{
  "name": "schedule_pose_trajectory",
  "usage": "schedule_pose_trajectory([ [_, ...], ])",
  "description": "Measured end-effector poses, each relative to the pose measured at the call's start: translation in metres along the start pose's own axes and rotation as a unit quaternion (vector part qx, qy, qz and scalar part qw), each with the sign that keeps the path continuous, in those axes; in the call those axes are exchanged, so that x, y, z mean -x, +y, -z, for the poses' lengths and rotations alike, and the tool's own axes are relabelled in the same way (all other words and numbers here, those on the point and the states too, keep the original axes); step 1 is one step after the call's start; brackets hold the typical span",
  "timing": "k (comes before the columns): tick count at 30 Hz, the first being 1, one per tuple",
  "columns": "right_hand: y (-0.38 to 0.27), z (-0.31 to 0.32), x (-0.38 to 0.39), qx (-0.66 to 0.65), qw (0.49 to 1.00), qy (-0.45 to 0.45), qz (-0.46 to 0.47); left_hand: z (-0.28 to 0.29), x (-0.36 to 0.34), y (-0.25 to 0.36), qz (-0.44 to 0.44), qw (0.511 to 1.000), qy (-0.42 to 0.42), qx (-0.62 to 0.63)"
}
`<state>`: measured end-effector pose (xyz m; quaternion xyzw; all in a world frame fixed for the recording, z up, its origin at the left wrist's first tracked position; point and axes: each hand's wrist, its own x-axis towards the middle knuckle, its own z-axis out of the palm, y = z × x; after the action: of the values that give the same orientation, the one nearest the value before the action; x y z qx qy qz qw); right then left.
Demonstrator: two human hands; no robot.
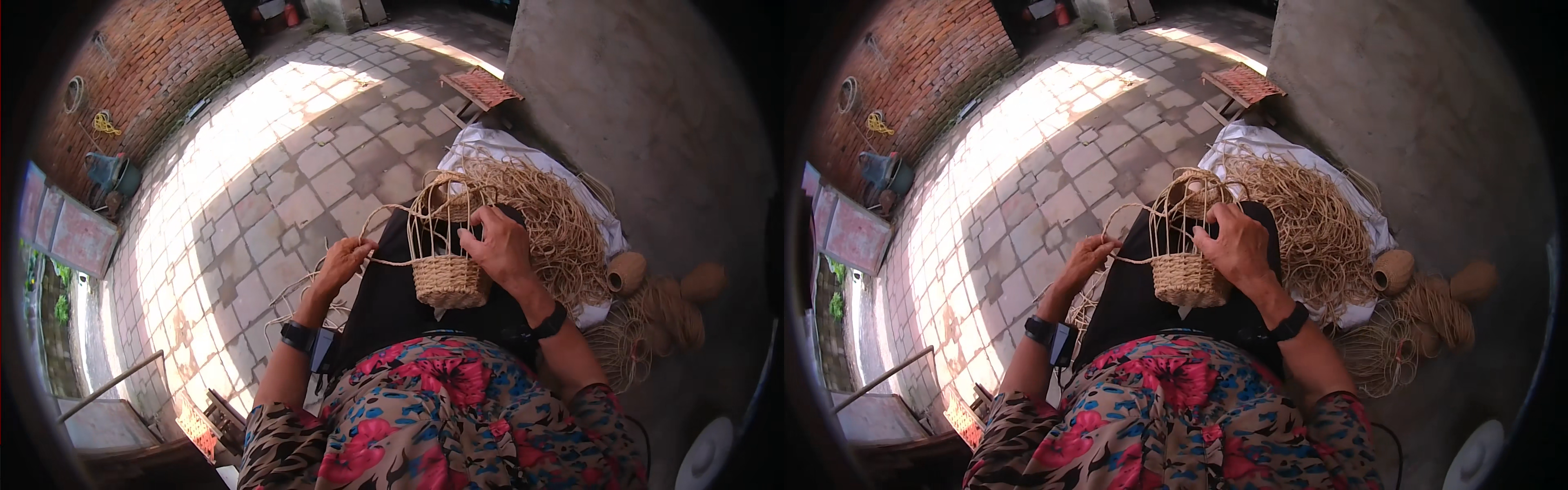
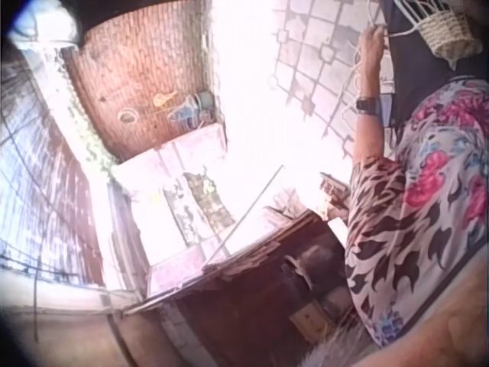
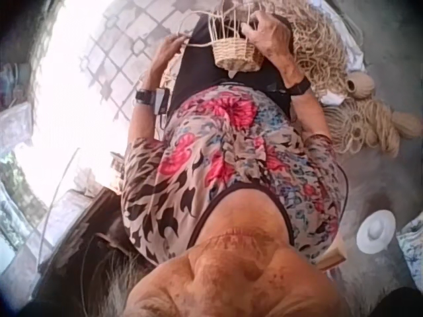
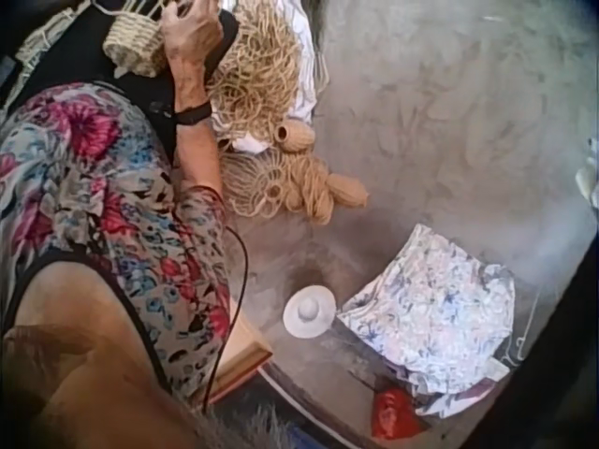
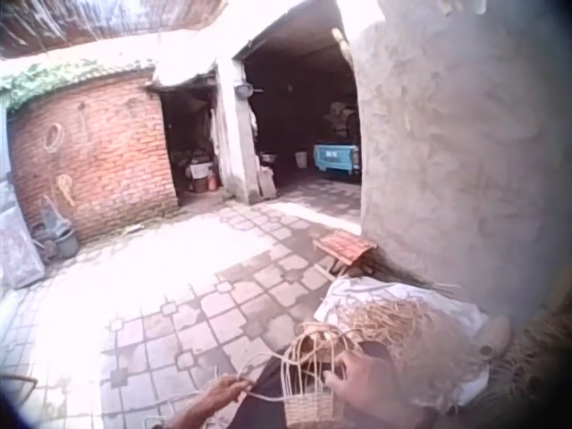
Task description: The recorder is weaving a small basket using straw-like materials.
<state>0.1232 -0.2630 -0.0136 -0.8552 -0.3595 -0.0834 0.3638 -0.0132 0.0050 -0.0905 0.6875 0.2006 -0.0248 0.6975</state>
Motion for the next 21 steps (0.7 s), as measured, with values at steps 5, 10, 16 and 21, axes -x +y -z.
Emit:
schedule_pose_trajectory([
  [5,0.014,0.002,-0.003,-0.001,0.997,-0.032,-0.066,-0.016,0.002,0.034,0.012,0.987,-0.023,0.159],
  [10,0.032,0.001,0.007,-0.074,0.993,-0.033,-0.087,-0.064,-0.014,0.066,-0.043,0.961,-0.083,0.260],
  [16,0.040,-0.003,0.013,-0.121,0.988,-0.027,-0.093,-0.093,-0.030,0.062,-0.170,0.978,0.053,-0.106],
  [21,0.049,-0.005,0.015,-0.161,0.981,-0.017,-0.103,-0.098,-0.033,0.060,-0.135,0.988,0.065,-0.023],
])
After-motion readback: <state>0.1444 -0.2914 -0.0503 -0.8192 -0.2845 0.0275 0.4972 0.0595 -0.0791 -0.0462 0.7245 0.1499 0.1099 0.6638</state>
